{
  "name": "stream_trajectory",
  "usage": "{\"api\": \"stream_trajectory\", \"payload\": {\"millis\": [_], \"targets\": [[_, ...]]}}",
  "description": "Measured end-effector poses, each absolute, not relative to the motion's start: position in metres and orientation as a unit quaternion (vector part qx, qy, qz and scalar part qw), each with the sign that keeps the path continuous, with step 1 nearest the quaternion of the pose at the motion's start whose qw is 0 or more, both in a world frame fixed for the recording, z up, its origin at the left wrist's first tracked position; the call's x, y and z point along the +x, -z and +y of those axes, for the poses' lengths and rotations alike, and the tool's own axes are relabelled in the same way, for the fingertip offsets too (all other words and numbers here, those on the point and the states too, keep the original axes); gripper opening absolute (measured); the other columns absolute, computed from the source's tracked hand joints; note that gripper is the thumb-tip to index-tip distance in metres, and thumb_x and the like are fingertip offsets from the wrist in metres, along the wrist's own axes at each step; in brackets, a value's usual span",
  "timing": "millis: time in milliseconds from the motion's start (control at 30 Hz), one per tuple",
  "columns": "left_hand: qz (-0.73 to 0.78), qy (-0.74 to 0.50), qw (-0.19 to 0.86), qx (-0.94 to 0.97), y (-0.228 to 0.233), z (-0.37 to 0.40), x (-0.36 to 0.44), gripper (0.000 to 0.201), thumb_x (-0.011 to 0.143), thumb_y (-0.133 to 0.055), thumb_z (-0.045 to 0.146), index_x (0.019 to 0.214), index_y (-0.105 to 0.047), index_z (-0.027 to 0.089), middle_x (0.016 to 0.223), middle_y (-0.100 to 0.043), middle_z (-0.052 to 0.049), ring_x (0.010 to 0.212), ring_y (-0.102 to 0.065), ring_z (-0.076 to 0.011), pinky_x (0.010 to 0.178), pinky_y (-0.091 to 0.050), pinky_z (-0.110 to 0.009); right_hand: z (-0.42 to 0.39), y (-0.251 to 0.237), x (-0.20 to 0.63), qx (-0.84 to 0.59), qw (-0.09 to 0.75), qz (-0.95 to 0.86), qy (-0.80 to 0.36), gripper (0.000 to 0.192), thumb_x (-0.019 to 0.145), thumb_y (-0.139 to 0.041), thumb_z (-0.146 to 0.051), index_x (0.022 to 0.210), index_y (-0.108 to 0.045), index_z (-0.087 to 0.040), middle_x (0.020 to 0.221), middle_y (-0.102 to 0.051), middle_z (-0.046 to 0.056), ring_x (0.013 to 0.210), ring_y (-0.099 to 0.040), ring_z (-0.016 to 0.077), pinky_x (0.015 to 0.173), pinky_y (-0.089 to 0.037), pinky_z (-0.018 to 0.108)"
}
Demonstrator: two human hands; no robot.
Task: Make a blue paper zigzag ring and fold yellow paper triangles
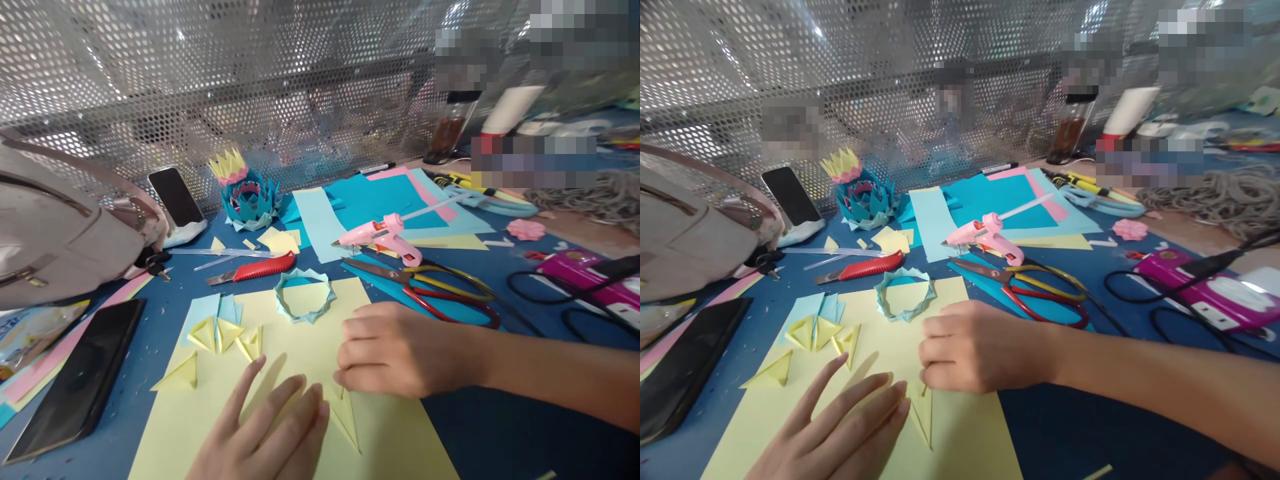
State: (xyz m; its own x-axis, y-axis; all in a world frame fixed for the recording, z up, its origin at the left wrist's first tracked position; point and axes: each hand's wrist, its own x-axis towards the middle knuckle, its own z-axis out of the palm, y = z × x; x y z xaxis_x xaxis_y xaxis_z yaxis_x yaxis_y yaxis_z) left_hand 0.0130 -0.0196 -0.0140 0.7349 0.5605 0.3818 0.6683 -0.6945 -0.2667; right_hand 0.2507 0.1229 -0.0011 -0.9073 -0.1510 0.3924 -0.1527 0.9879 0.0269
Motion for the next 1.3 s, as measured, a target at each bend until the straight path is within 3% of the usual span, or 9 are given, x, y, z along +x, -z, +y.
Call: {"api": "stream_trajectory", "payload": {"millis": [167,333,600,767,933,1100,1200,1300], "targets": [[-0.312,0.134,0.16,-0.927,0.012,-0.015,0.009,0.03,0.105,-0.043,0.019,0.123,-0.068,0.017,0.122,-0.072,0.001,0.118,-0.065,-0.0137,0.125,-0.009,-0.049,0.124,-0.004,0.25,0.114,0.164,-0.979,0.031,0.027,0.099,-0.047,-0.011,0.084,-0.067,-0.019,0.075,-0.061,0.002,0.069,-0.047,0.0166,0.059,-0.033,0.034],[-0.286,0.115,0.13,-0.942,0.006,-0.012,0.006,0.031,0.105,-0.043,0.017,0.127,-0.064,0.012,0.122,-0.072,-0.003,0.119,-0.064,-0.015,0.125,-0.011,-0.048,0.122,-0.006,0.247,0.11,0.142,-0.984,-0.016,0.026,0.099,-0.054,-0.028,0.078,-0.065,-0.016,0.077,-0.06,0.002,0.071,-0.046,0.0171,0.062,-0.034,0.035],[-0.328,0.236,0.146,-0.903,0.03,-0.018,0.015,0.043,0.107,-0.027,0.017,0.121,-0.068,0.014,0.112,-0.074,-0.004,0.112,-0.065,-0.0159,0.125,-0.02,-0.05,0.118,0.002,0.248,0.097,0.173,-0.98,-0.016,0.031,0.104,-0.044,-0.032,0.099,-0.07,-0.015,0.078,-0.063,0.003,0.071,-0.048,0.0179,0.061,-0.032,0.035],[-0.324,0.208,0.14,-0.912,0.032,-0.021,0.016,0.043,0.107,-0.026,0.016,0.123,-0.066,0.012,0.114,-0.072,-0.005,0.115,-0.064,-0.0164,0.126,-0.014,-0.05,0.124,-0.011,0.252,0.118,0.145,-0.982,-0.039,0.026,0.097,-0.049,-0.022,0.079,-0.067,-0.016,0.067,-0.058,0.001,0.065,-0.045,0.0173,0.057,-0.03,0.034],[-0.338,0.254,0.153,-0.893,0.033,-0.02,0.02,0.045,0.108,-0.025,0.022,0.119,-0.068,0.015,0.108,-0.074,-0.004,0.111,-0.065,-0.0156,0.125,-0.017,-0.049,0.127,-0.012,0.253,0.111,0.139,-0.983,-0.035,0.035,0.092,-0.051,-0.02,0.057,-0.053,-0.019,0.059,-0.052,-0.001,0.06,-0.043,0.0158,0.053,-0.027,0.034],[-0.301,0.142,0.187,-0.924,0.012,-0.019,0.019,0.052,0.108,-0.023,0.037,0.118,-0.069,0.015,0.108,-0.074,-0.003,0.107,-0.067,-0.0161,0.125,-0.001,-0.052,0.126,0.0,0.254,0.084,0.239,-0.967,-0.019,0.043,0.1,-0.043,-0.026,0.06,-0.059,-0.019,0.058,-0.05,-0.001,0.056,-0.042,0.0155,0.052,-0.028,0.033],[-0.296,0.128,0.175,-0.93,0.001,-0.019,0.014,0.042,0.108,-0.031,0.034,0.123,-0.067,0.017,0.115,-0.073,0.0,0.108,-0.066,-0.0135,0.125,-0.001,-0.048,0.125,0.004,0.254,0.087,0.284,-0.953,-0.051,0.044,0.101,-0.042,-0.03,0.064,-0.063,-0.019,0.056,-0.049,-0.001,0.054,-0.042,0.015,0.052,-0.028,0.032],[-0.287,0.138,0.171,-0.932,0.008,-0.019,0.013,0.038,0.108,-0.033,0.026,0.123,-0.067,0.016,0.123,-0.07,0.0,0.11,-0.064,-0.0129,0.126,-0.005,-0.046,0.125,0.004,0.252,0.119,0.261,-0.954,-0.087,0.036,0.102,-0.044,-0.031,0.079,-0.07,-0.018,0.06,-0.054,-0.001,0.058,-0.046,0.0151,0.053,-0.03,0.032]]}}
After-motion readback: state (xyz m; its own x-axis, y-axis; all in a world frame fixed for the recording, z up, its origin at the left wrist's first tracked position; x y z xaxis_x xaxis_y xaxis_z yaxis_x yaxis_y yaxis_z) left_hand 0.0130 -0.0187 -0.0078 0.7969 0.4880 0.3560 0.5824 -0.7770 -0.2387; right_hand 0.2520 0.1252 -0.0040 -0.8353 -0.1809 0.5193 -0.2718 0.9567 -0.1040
